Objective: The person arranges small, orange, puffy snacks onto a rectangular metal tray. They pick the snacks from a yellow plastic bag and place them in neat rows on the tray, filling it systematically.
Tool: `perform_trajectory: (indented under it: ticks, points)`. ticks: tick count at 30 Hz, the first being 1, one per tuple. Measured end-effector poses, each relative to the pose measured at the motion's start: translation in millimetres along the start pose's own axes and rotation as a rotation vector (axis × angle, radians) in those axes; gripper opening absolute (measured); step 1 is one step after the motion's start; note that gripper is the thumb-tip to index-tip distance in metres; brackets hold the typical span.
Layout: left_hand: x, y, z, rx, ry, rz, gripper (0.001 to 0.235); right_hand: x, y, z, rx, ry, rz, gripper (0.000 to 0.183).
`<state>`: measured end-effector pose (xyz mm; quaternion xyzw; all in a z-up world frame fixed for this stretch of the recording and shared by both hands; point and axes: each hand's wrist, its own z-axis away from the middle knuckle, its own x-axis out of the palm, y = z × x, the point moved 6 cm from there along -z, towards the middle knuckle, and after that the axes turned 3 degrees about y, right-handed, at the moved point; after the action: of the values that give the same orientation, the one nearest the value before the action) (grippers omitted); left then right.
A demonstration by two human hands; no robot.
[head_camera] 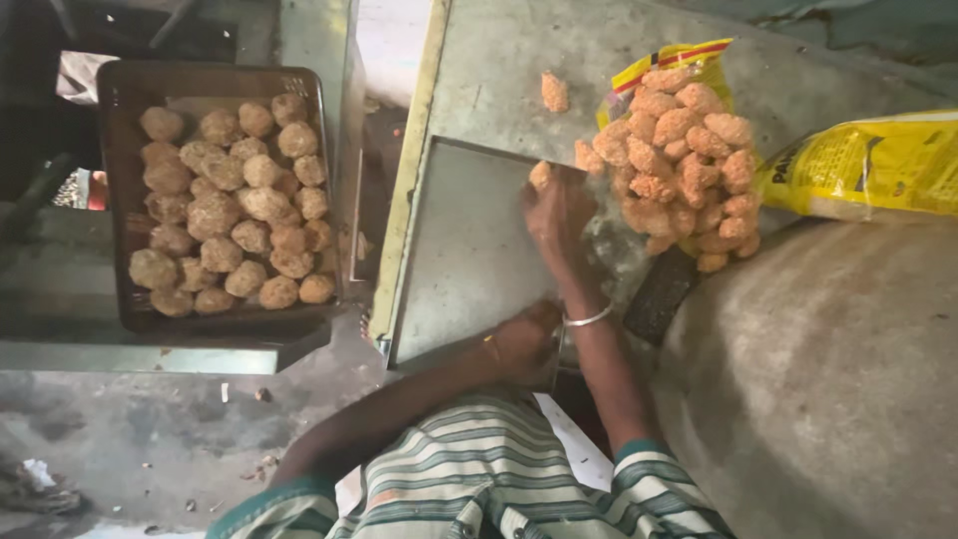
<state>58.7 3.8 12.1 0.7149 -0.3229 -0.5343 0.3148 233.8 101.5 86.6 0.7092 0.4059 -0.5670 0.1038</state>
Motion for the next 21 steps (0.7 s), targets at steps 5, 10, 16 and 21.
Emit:
perform_trajectory:
  ticks: [5, 10, 16, 21]
  points:
    - [-56.6, -34.8, 8.3, -0.128, 0.262, 0.072, 0.024, 22.5, 28.0, 12.4, 0.141, -0.196, 0.082, 0.045]
    - [-98.0, -47.2, -25.0, -0.1, 0.43, -0.005, 0.03, -8.0, 49.0, 36.2, 0.032, 0.274, 0.116, 0.06]
    - [-90.2, -89.8, -87.8, -0.144, 0.446, 0.018, 0.04, 26.6, 94.5, 94.7, 0.188, 0.12, -0.11, 0.052]
    - [-82.9, -104.9, -140.9, -0.098, 0.399, -0.133, 0.031, 55.8, 109.1, 102.2, 0.185, 0.152, -0.34, 0.052]
